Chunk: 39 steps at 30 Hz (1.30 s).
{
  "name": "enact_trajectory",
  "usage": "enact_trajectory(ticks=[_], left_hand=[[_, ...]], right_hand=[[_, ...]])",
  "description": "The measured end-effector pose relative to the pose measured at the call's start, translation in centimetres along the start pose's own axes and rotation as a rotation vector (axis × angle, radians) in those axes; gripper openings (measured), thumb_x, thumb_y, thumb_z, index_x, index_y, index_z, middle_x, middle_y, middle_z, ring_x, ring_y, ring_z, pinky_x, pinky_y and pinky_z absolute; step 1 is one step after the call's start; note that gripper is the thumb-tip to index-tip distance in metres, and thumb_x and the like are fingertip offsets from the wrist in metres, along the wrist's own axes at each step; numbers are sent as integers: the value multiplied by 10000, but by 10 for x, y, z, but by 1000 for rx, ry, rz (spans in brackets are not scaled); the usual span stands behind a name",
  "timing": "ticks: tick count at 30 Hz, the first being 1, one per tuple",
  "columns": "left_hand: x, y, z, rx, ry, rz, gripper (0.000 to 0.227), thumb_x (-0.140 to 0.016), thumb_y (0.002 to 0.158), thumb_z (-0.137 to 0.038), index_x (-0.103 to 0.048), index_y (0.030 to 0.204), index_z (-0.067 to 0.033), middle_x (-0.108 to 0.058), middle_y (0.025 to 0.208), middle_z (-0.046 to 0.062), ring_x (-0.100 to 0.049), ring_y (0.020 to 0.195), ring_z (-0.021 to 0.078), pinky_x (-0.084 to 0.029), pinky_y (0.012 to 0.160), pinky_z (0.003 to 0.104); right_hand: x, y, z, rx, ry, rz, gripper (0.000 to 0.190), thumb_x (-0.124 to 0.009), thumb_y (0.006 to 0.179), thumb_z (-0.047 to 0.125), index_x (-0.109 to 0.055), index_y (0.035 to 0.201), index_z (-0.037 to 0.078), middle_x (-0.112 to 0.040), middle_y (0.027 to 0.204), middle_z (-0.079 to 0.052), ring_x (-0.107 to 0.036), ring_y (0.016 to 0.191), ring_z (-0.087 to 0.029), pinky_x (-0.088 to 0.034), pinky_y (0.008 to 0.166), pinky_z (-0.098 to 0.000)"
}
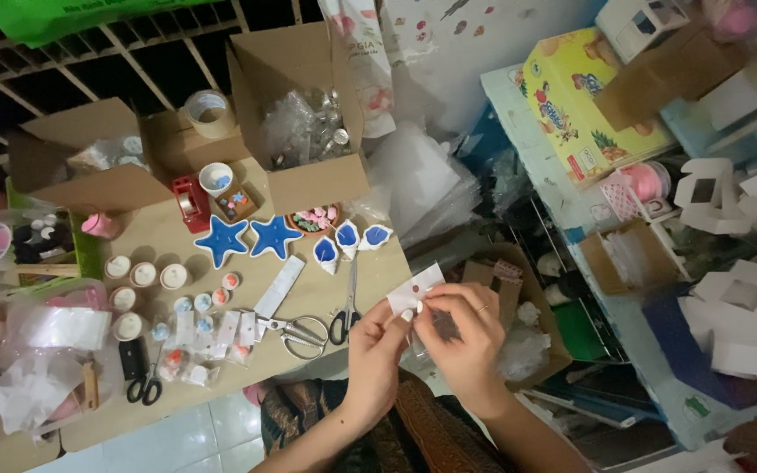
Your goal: The person packages small white craft objects by placing them into clear plastic bags, peeling off adhesive strips, and sealing the bags.
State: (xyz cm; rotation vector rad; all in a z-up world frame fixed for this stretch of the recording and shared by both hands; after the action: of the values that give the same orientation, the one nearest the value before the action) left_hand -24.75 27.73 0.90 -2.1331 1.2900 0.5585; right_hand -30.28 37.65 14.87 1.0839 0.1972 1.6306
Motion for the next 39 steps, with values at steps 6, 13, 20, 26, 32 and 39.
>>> enact_trajectory(ticks=[6,13,20,26,32,39], left_hand=[[-5,-2,-12,55,-38,-22,259,-572,991,-83,-692,1189,33,-705,911,-38,-531,745,21,-415,654,189],[19,1,-5,24,67,-31,259,-607,991,-106,-701,1183,40,-605,791,-55,-391,635,26,-293,549,210],[29,6,-29,114,-86,-48,407,-510,937,-61,-576,1337,-14,-673,987,37,-640,862,119,-550,725,272],[51,15,12,332,-122,199,323,-557,980,-100,-544,1297,-38,-682,1065,94,-683,902,199,-584,668,292],[142,19,120,676,-250,418,254,-559,1078,-259,-652,1136,-30,-585,718,14,-502,532,72,-405,417,183],[481,-25,120,589,-102,-506,123,-658,930,-202,-630,862,-104,-430,615,-35,-342,444,87,-275,374,255]], right_hand=[[-6,-8,-5,-27,43,-7,204,-806,749,1,-689,910,44,-719,1042,-67,-691,959,-206,-521,880,-332],[-18,-7,-22,-158,260,-6,629,-823,715,19,-494,1247,-43,-638,1132,-200,-648,1029,-236,-555,858,-356],[-41,-22,-100,-653,688,139,501,-683,892,-3,-561,1378,-2,-708,1160,-208,-693,995,-244,-571,812,-384],[-71,8,-5,96,564,657,399,-759,779,85,-661,1164,49,-622,1368,-185,-595,1240,-277,-492,1002,-413],[-211,-96,-123,-489,743,1013,173,-722,901,51,-704,1066,0,-693,927,-119,-620,792,-200,-553,699,-347],[-384,-181,-159,-842,687,651,187,-665,950,87,-657,1125,21,-704,933,-71,-657,787,-157,-537,682,-317]])
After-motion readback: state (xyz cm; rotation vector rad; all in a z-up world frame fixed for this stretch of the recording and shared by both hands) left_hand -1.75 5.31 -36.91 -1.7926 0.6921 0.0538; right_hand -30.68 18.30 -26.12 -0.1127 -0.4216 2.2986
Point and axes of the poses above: each hand's wrist, its own y-axis towards the middle knuckle, its own x-axis out of the back of the hand, z = x × y, the point moved 9 cm from there along y, towards the middle knuckle
